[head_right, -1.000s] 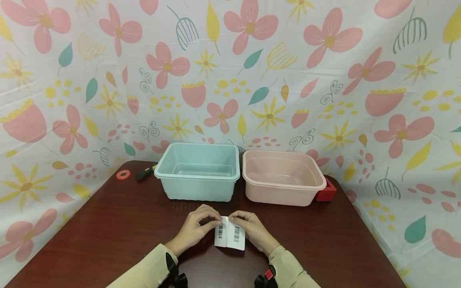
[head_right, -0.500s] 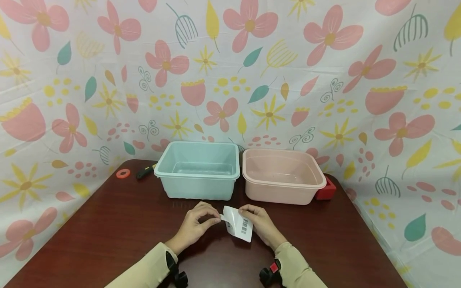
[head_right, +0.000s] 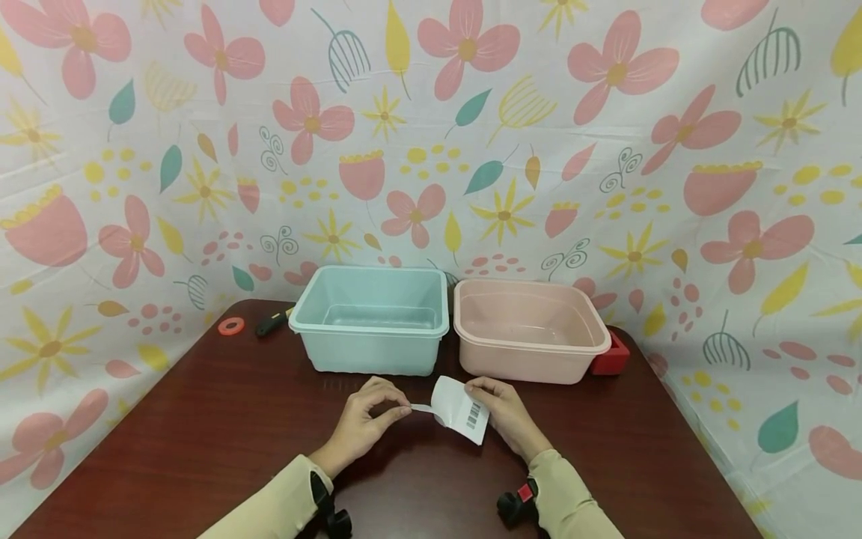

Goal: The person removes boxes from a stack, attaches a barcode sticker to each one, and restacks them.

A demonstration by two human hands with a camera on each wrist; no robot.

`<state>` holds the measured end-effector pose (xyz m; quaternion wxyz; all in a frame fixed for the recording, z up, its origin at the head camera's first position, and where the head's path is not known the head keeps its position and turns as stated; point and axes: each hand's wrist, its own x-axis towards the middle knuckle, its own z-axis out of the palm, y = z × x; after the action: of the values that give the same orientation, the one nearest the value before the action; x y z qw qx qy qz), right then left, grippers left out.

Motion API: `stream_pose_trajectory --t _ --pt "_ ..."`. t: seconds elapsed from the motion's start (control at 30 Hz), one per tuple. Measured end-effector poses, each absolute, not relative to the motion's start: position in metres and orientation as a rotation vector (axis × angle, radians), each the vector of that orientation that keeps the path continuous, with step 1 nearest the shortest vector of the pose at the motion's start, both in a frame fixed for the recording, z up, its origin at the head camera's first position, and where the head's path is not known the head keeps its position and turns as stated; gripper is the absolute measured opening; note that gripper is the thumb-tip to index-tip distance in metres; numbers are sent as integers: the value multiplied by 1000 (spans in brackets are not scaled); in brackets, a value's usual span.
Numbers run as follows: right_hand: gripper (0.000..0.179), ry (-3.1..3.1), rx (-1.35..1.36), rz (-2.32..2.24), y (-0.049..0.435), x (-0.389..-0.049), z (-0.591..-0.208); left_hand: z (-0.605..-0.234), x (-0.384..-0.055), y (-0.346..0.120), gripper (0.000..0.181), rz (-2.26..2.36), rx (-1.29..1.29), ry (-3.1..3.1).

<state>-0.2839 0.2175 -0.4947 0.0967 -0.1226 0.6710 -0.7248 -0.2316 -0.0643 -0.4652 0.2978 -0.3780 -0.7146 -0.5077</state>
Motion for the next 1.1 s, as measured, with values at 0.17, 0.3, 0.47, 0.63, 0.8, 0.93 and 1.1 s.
stream_pose_trajectory --t 0.17,0.3,0.47,0.63,0.8,0.93,1.1 --pt "31 2012 -321 -2155 224 -286 -493 -466 -232 -65 15 -1352 -996 -1898" --pt "36 2028 -329 -2144 229 -287 -493 -464 -230 -65 16 -1362 -988 -1905" --pt "39 2041 -341 -2146 231 -287 -494 -463 -229 -65 16 -1360 -988 -1905" --pt "39 2058 -344 -2135 231 -289 -495 -463 -230 -65 15 -1360 -976 -1907" --pt "32 2206 -391 -2007 230 -289 -497 -467 -232 -65 14 -1367 -941 -1919" --pt "24 2408 -513 -1796 225 -285 -499 -479 -241 -65 14 -1368 -900 -1921" --pt "17 2518 -672 -1640 211 -277 -498 -493 -250 -67 12 -1477 -761 -1961"
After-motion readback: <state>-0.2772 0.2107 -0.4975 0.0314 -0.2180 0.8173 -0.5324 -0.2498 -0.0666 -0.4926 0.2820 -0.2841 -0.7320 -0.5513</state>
